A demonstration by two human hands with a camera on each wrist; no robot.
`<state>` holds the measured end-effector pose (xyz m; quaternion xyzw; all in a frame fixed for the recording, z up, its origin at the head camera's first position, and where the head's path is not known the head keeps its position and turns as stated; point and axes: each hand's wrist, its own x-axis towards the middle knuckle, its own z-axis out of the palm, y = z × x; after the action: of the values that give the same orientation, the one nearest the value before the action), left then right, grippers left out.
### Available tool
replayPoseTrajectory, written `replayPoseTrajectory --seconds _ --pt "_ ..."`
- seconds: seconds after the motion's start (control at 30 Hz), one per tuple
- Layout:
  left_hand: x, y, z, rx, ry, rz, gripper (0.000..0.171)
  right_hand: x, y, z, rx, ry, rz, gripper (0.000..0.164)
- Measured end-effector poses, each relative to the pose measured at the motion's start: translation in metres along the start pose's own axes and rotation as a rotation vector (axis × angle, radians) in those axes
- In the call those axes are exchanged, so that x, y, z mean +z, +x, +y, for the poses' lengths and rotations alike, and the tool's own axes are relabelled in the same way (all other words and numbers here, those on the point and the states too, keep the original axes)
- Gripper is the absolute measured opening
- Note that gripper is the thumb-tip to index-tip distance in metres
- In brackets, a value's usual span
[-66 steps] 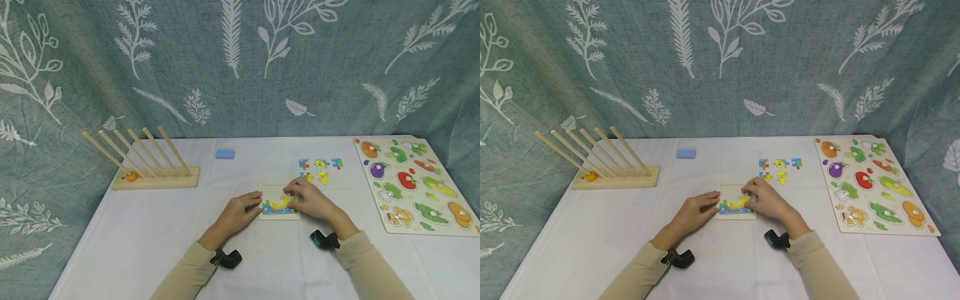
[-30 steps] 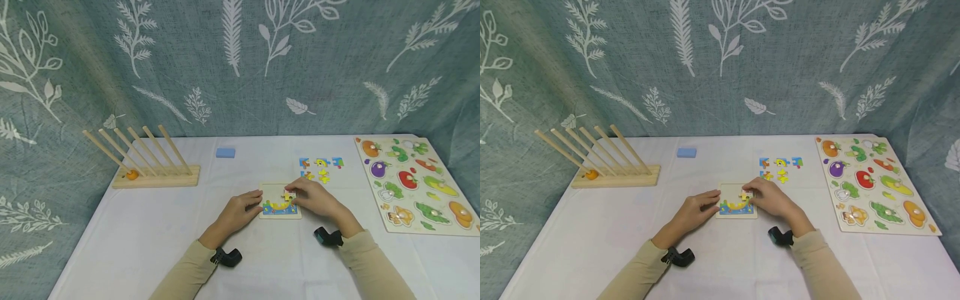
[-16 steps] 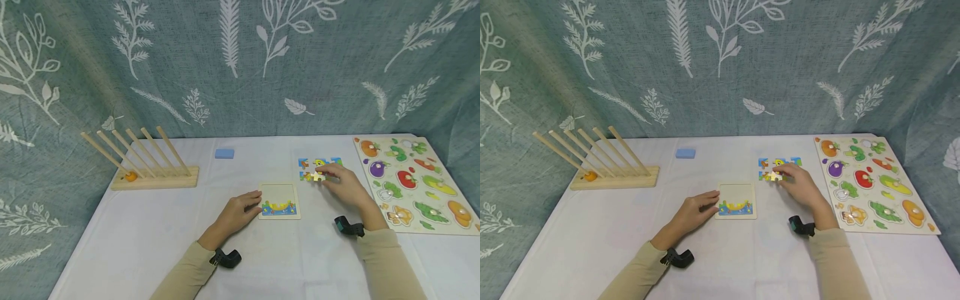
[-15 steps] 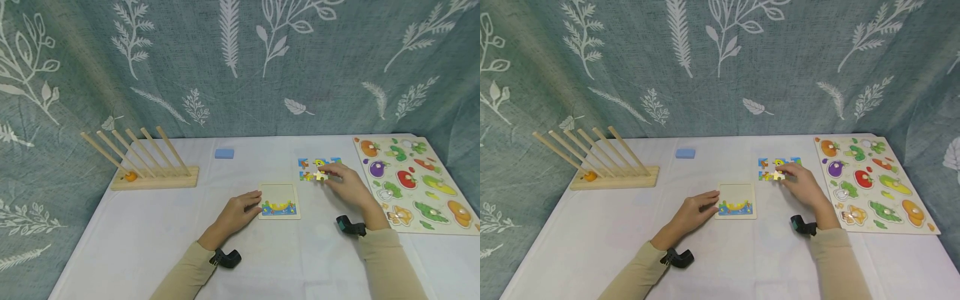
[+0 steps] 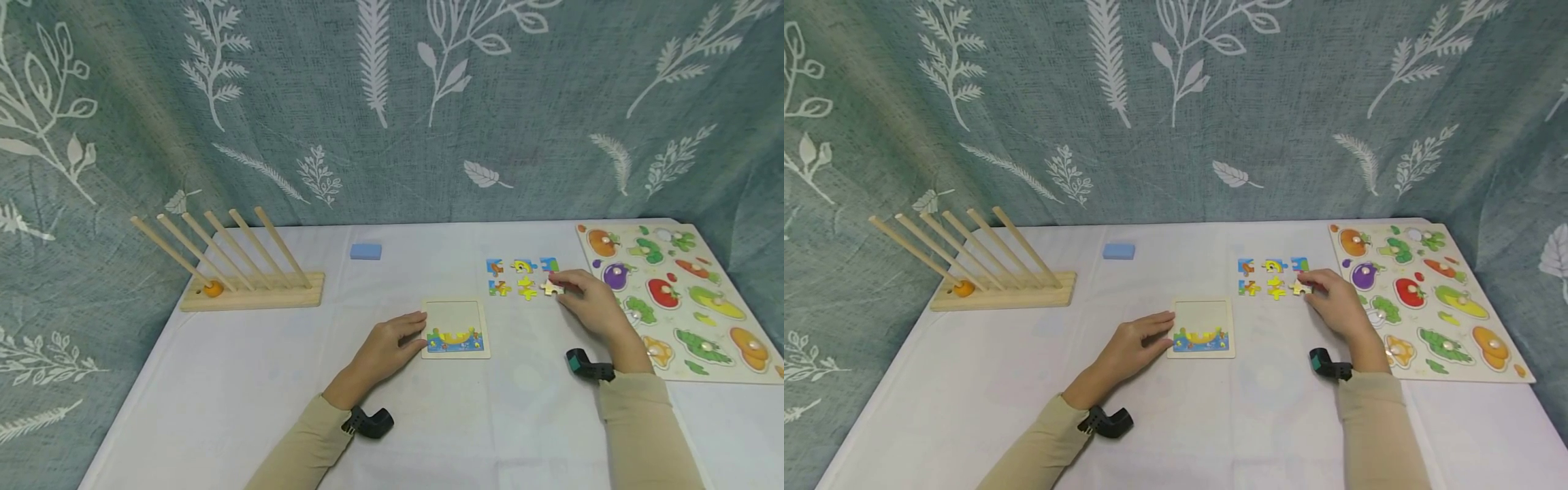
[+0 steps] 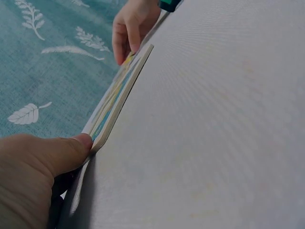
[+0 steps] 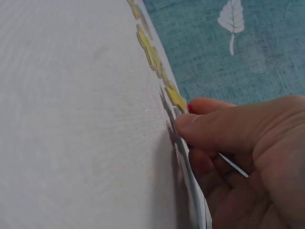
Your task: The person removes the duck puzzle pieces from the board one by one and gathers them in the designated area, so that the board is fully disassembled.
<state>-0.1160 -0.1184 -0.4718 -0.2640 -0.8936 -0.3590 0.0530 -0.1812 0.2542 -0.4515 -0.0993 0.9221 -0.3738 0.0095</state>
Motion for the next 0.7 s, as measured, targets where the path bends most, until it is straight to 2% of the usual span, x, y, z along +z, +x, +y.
replayPoseTrajectory --seconds 0.23,0.37,0.7 --pt "0.0004 -0.0009 0.0006 -0.019 -0.010 -0.006 0.039 0.0026 0.0014 0.0039 -0.036 -0.002 0.006 0.032" --pt "0.0004 -0.0003 0.0002 -0.008 -0.004 -0.001 0.039 0.0031 0.0024 0.0044 -0.059 -0.004 0.008 0.031" --pt "0.0009 -0.0012 -0.0008 0.020 0.021 0.005 0.037 0.0029 0.0006 -0.0013 0.019 0.040 0.010 0.035"
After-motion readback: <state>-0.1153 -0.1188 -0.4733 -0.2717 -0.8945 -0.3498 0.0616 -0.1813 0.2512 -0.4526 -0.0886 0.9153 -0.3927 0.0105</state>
